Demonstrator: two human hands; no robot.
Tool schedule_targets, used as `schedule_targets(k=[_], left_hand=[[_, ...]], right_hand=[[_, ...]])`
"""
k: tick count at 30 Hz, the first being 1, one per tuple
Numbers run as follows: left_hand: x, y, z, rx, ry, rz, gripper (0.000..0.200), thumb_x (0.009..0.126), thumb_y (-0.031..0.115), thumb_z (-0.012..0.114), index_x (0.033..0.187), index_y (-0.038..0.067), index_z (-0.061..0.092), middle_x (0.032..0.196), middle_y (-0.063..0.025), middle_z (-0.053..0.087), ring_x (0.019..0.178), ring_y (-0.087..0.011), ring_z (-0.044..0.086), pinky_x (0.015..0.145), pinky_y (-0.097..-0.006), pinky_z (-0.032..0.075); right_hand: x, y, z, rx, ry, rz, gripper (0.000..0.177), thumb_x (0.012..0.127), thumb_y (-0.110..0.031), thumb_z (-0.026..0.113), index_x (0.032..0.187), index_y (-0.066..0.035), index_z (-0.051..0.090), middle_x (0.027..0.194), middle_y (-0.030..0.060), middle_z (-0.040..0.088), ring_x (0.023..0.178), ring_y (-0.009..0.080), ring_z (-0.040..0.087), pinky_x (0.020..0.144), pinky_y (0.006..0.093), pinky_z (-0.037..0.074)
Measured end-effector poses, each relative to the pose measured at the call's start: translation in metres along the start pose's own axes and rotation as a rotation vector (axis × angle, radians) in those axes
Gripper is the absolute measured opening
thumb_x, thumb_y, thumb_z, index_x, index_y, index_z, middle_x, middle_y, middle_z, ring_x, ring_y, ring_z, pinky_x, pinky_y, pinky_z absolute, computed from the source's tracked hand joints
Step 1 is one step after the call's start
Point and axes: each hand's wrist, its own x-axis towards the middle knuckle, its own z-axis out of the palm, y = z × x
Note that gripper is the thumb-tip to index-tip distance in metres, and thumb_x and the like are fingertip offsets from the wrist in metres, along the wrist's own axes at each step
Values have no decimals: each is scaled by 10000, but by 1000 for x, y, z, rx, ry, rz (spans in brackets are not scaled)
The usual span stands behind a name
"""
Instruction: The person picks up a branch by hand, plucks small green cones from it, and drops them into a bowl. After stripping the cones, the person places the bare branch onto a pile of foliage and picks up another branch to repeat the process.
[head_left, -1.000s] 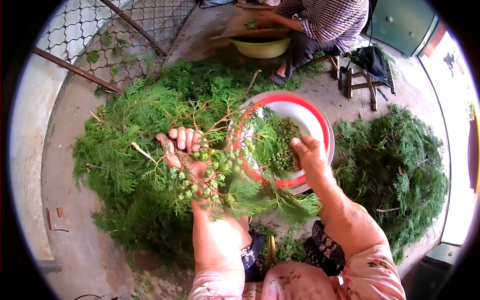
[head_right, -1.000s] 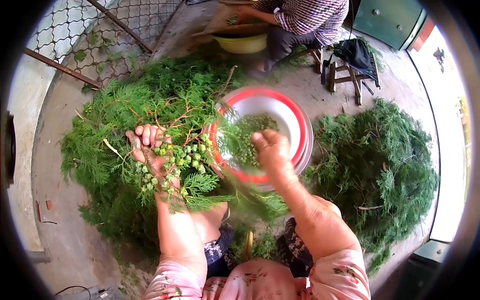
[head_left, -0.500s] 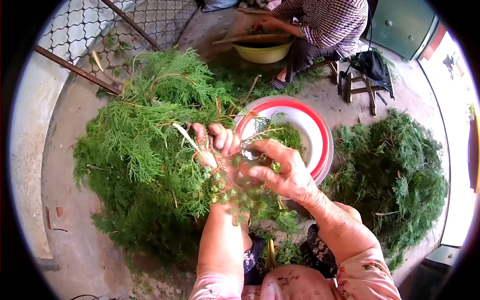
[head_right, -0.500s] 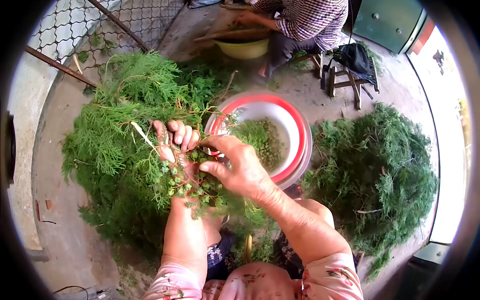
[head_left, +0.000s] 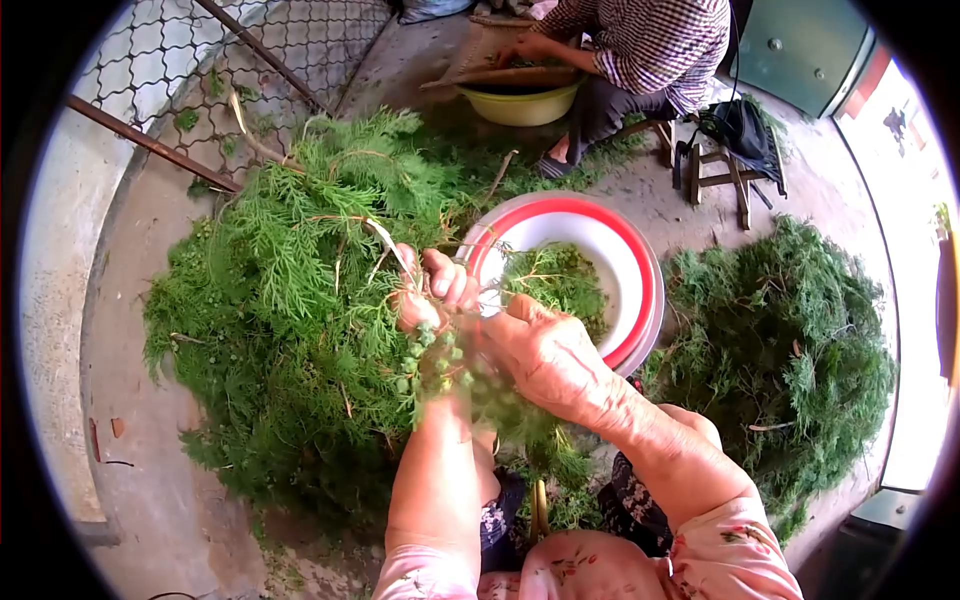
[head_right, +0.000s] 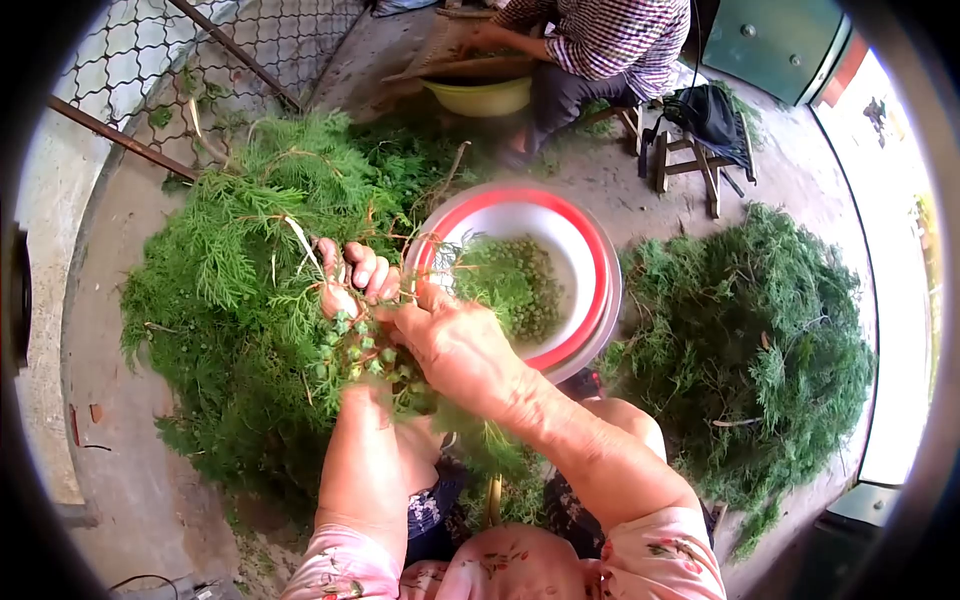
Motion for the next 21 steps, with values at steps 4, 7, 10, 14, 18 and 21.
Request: schedule_targets(k=[4, 7, 10, 14, 18, 21], left_hand=[[-10, 6, -14, -89, 167, -142, 317, 825, 350, 627, 968, 90, 517, 692, 7, 481, 517, -120, 364, 515, -292, 380], [-7, 13, 11, -107, 472, -72, 271, 897, 353, 508, 870, 84, 511, 593, 11, 434, 488, -115, 349, 475, -269, 348], [-5, 30, -3, -33, 501, -30, 326, 924, 367, 455, 799, 71, 507, 560, 21, 405, 482, -112, 354, 431, -247, 320], [-5, 37, -4, -142, 590, -127, 371, 927, 402, 438, 746, 88, 518, 527, 20, 398, 457, -116, 326, 427, -260, 323], [0, 27, 13, -59, 710, -108, 378, 927, 418, 432, 748, 99, 525, 521, 36, 379, 441, -97, 306, 412, -257, 318], [1, 21, 16, -48, 649, -164, 389, 937, 421, 406, 757, 98, 526, 529, 33, 399, 436, -94, 328, 410, -256, 320]], right_hand=[[-6, -1, 11, -217, -43, 38, 149, 822, -137, 532, 828, 8, 495, 752, 205, 562, 632, 327, 605, 540, 404, 497], [-12, -3, 6, -189, -36, 83, 107, 799, -83, 531, 833, 13, 498, 737, 203, 564, 619, 324, 609, 540, 400, 502], [-18, 24, -5, -80, -36, 153, 158, 783, -115, 580, 818, 18, 503, 774, 194, 578, 672, 335, 618, 570, 394, 509], [-13, 60, -13, -160, 223, 335, 160, 714, -22, 615, 870, -26, 579, 865, 162, 573, 738, 337, 596, 644, 364, 510], [-14, 68, -24, -160, 208, 259, 328, 716, 6, 632, 1041, -22, 599, 1086, 185, 527, 987, 340, 539, 864, 364, 432], [-9, 68, -22, -188, 303, 224, 258, 771, -10, 603, 1029, -12, 597, 1035, 163, 562, 935, 292, 572, 802, 328, 458]])
